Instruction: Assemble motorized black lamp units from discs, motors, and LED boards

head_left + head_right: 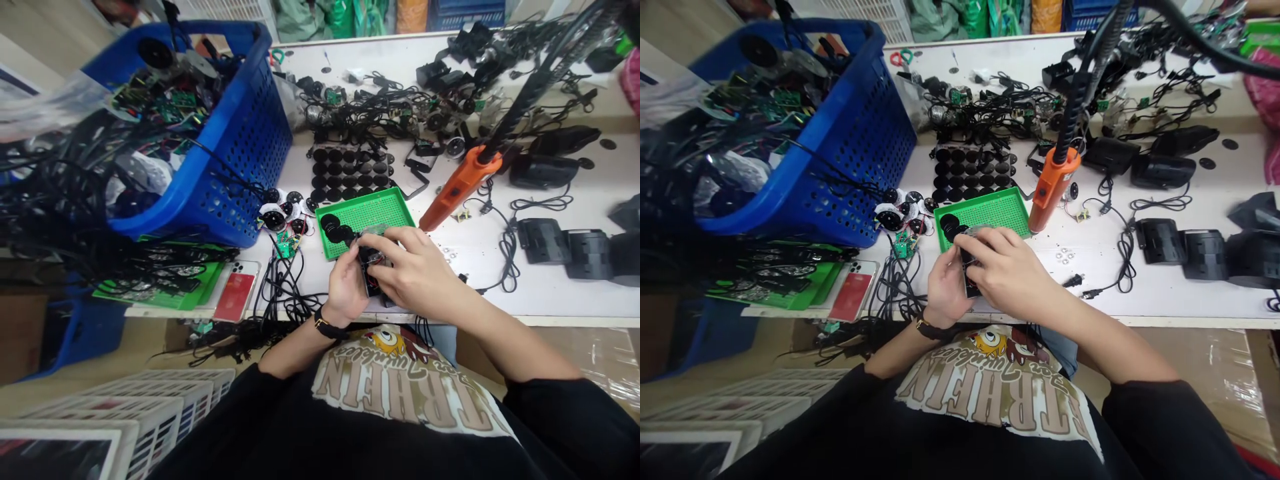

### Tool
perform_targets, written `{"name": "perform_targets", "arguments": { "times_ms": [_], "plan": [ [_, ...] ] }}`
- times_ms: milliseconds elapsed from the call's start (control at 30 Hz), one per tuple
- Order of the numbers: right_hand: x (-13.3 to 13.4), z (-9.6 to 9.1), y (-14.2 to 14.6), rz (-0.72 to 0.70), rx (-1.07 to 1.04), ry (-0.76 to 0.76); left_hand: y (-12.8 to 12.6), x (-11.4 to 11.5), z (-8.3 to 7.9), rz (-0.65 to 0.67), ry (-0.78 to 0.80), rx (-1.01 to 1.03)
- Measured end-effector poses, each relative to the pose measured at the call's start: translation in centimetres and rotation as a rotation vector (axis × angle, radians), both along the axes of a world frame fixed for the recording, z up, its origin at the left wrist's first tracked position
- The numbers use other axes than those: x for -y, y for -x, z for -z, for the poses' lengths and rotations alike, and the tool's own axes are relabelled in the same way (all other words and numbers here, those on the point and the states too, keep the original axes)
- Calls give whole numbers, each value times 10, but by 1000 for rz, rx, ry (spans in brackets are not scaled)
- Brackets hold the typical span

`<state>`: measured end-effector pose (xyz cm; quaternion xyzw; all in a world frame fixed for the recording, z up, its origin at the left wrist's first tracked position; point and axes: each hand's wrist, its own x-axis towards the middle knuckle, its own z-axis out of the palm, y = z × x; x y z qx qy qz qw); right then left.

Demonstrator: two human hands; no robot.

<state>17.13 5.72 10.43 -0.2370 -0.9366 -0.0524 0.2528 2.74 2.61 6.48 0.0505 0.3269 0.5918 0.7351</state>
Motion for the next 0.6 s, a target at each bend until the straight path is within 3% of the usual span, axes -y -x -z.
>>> {"name": "perform_targets", "arguments": {
  "times_ms": [200, 333, 600],
  "plan": [
    [8, -2, 12, 142, -39, 23, 8, 5, 9, 97, -118, -94],
    [8, -4, 11, 198, -59, 125, 11, 9, 8, 168, -191, -68],
    [7, 3, 9, 150, -126, 481, 10, 5, 9, 120, -49, -112]
  ]
}}
